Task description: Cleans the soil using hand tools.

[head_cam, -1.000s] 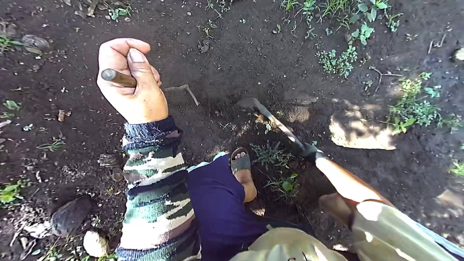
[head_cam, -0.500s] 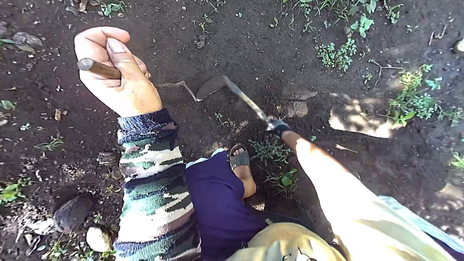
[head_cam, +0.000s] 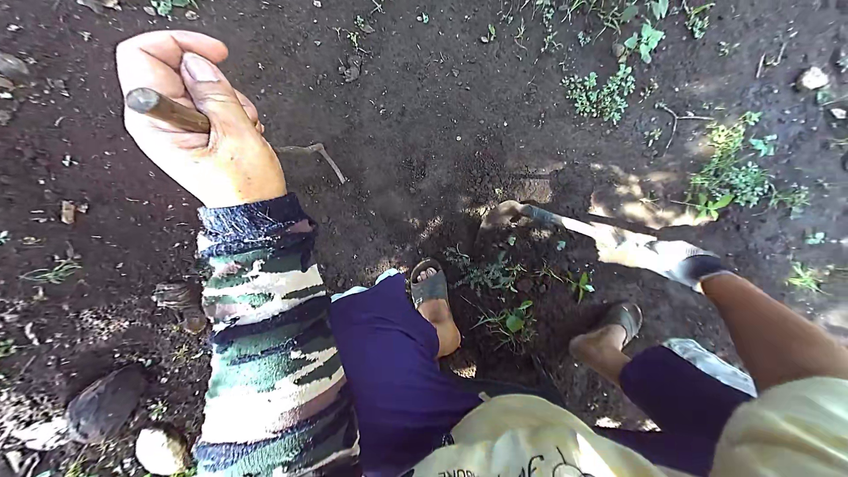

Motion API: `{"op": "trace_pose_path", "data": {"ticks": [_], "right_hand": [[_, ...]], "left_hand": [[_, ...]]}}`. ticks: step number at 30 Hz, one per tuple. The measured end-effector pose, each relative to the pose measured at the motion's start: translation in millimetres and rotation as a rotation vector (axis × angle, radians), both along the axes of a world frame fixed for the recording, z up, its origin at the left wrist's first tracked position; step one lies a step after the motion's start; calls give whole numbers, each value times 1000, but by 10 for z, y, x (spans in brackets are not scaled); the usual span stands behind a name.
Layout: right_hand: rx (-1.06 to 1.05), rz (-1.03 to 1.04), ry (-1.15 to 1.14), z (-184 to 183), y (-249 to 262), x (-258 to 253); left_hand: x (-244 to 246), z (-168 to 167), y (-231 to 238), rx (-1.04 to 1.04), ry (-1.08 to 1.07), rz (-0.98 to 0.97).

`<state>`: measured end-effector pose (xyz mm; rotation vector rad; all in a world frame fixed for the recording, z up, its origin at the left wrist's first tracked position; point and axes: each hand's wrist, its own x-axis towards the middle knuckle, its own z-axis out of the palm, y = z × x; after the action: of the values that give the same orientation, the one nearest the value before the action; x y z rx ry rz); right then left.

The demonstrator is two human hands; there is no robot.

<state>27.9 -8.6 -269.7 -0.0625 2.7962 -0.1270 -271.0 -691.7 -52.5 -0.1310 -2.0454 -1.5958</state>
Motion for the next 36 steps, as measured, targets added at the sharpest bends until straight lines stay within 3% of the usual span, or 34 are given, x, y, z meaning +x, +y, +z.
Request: {"op": "trace_pose_path", "data": {"ticks": [1, 2, 5, 8, 11, 14, 17, 21, 25, 28, 31, 36], "right_hand": [[112, -255, -410, 463, -372, -295], [119, -400, -567, 663, -685, -523], [18, -438, -470, 667, -1675, -781], [-159, -637, -416, 166, -2431, -724], [-107, -612, -603, 68, -2413, -449], [47, -595, -681, 357, -2176, -214], [53, -547, -704, 607, -2206, -399], [-213, -654, -470, 158, -2814, -745], [-186, -554, -672, 115, -3606, -1003], [-159, -482, -608, -137, -3373, -985], [-148, -473, -558, -8, -3108, -993], [-216, -573, -448, 161, -3486, -1049]], "left_hand": [[-9, -9, 27, -11, -4, -6], [-17, -22, 56, -29, -11, -14], [-58, -23, 129, -85, -33, -21], [-37, 59, 158, -118, -60, -17], [-4, 132, 169, -99, -78, 0], [-4, 120, 162, -94, -66, -21], [-22, 118, 202, -90, -38, -19], [-25, 133, 196, -59, -35, 34], [-2, 134, 114, -46, -10, 49], [-9, 126, 44, -47, 11, 32], [-1, 139, 66, -12, 7, 61], [7, 148, 130, -2, -21, 101]]}}
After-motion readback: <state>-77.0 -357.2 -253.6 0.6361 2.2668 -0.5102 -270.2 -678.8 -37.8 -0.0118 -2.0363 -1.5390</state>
